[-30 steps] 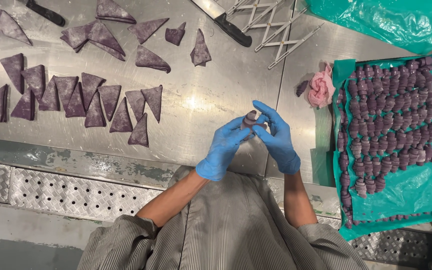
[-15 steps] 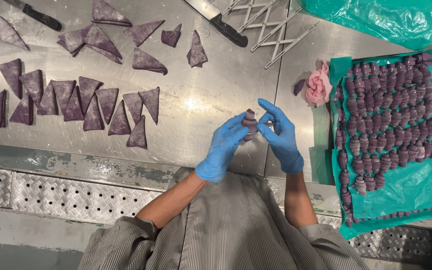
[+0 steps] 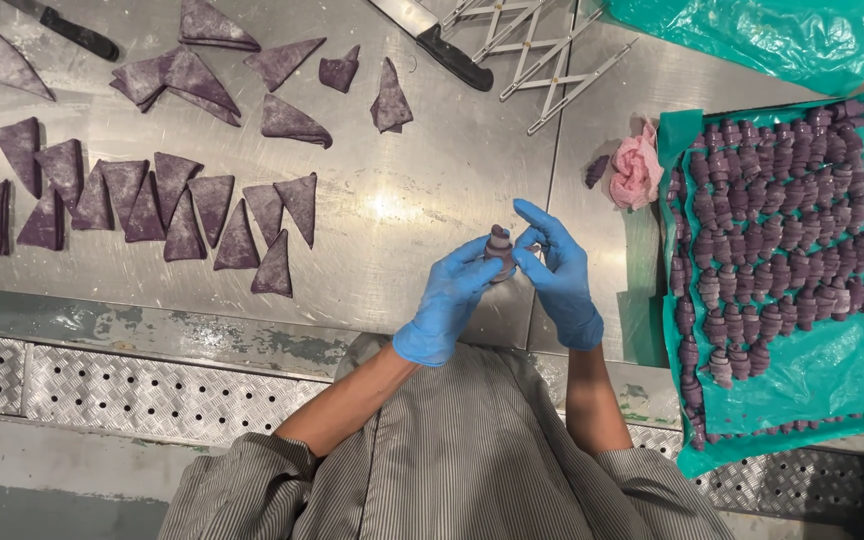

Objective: The person is seen folding and rolling dough to make croissants.

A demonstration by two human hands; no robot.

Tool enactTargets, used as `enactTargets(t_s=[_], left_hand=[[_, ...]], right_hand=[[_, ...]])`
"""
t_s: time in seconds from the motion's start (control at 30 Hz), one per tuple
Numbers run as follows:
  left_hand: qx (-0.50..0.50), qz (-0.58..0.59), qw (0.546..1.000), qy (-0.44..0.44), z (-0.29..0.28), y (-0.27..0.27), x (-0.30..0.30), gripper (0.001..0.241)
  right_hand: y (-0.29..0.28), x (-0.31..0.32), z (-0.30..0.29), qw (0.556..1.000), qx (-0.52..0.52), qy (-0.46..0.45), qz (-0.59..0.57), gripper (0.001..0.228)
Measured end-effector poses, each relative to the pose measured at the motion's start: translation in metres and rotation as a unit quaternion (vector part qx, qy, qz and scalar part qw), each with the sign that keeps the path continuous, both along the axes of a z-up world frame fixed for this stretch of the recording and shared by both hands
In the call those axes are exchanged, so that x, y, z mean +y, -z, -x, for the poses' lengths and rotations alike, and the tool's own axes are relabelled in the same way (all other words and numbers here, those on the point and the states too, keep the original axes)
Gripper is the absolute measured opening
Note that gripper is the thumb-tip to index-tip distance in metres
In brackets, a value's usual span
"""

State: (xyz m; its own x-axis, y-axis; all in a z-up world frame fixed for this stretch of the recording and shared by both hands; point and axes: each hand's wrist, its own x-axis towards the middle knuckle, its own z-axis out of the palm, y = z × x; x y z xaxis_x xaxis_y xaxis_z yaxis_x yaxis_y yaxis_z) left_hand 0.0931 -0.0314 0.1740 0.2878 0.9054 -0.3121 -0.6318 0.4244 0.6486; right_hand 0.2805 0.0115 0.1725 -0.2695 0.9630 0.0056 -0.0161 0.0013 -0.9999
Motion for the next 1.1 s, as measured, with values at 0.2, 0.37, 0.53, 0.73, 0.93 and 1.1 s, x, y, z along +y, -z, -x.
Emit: enactTargets(t_s=[0.2, 0.37, 0.53, 0.73, 0.93, 1.1], left_hand=[[-0.039, -0.01, 0.999, -0.035, -0.002, -0.018, 0.004, 0.053], [-0.062, 0.003, 0.998, -0.013, -0.009, -0.013, 0.001, 0.053], [-0.09, -0.006, 0.996, -0.01, -0.016, -0.012, 0.004, 0.051], [-0.107, -0.003, 0.994, 0.011, -0.038, 0.008, 0.004, 0.049], [-0.096, 0.013, 0.995, 0.035, -0.068, 0.016, 0.011, 0.045], [-0.157, 0.007, 0.986, 0.057, -0.113, 0.051, 0.012, 0.043]], right_hand=[[0.003, 0.0, -0.002, 0.999, 0.006, 0.038, 0.004, 0.06], [0.01, -0.004, -0.005, 0.999, 0.013, 0.045, -0.014, 0.058], [0.012, -0.007, -0.014, 0.997, 0.028, 0.07, 0.005, 0.057], [0.016, -0.014, -0.024, 0.992, 0.022, 0.122, 0.017, 0.055], [0.028, -0.022, -0.053, 0.984, 0.068, 0.162, 0.024, 0.055], [0.045, -0.027, -0.086, 0.974, 0.106, 0.194, 0.046, 0.055]])
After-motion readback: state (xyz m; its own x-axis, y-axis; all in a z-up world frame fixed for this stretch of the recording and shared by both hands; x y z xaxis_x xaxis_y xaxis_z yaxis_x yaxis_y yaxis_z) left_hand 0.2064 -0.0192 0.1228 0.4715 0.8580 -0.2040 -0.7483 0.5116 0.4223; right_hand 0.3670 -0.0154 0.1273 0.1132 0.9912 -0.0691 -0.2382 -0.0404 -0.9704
